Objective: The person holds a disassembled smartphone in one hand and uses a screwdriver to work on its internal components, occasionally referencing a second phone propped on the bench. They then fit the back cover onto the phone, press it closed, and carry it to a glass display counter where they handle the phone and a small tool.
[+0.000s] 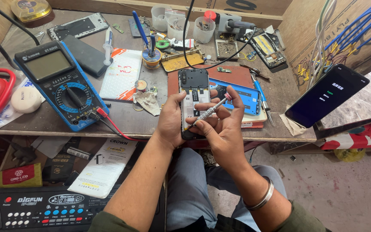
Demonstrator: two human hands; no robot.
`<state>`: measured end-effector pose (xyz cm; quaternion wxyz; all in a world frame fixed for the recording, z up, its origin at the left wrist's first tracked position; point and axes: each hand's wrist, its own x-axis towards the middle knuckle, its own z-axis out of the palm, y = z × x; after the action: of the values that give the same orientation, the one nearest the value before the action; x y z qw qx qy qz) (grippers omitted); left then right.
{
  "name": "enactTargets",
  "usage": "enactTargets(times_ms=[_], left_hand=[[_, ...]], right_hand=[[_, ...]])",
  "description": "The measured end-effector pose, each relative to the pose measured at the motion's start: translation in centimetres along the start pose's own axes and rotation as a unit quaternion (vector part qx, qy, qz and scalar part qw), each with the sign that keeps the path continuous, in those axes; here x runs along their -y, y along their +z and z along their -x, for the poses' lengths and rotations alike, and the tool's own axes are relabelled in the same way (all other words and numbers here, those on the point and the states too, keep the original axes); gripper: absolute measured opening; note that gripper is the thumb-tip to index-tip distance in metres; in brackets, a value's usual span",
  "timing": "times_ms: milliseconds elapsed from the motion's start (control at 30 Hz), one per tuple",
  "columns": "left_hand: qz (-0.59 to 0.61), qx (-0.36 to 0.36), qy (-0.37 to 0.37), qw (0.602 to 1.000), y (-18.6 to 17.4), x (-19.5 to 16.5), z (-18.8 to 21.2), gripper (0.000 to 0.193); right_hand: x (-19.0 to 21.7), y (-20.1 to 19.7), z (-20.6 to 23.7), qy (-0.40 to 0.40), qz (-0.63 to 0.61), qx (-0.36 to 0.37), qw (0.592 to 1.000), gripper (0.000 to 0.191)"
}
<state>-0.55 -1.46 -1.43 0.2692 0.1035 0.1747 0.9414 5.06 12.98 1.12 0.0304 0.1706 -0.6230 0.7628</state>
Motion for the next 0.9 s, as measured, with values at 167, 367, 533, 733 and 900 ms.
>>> enactTargets(times_ms=[167,367,533,733,900], left_hand=[[-0.003,0.001,0.002,1.0,-0.15,0.0,-0.03,0.069],[0.032,0.053,0.008,0.998,-0.61,0.08,-0.14,0.069],[-0.014,-0.008,0.004,1.0,-0.53,0.11,-0.16,0.069],[0.009,0.028,0.005,1.0,-0.28,0.09,-0.16,0.068],[-0.025,-0.019,0.005,0.999,-0.12,0.06,-0.14,0.069]], right_hand=[[-0.07,0.05,-0.05,0.001,-0.004,-0.002,1.0,0.084],[-0.17,-0.04,-0.06,-0.001,-0.002,-0.004,1.0,0.084],[-0.19,-0.22,0.11,-0.011,0.002,0.004,1.0,0.085],[-0.23,-0.18,0.36,-0.016,0.003,0.001,1.0,0.084],[-0.34,-0.24,0.35,-0.019,0.001,0.004,1.0,0.084]])
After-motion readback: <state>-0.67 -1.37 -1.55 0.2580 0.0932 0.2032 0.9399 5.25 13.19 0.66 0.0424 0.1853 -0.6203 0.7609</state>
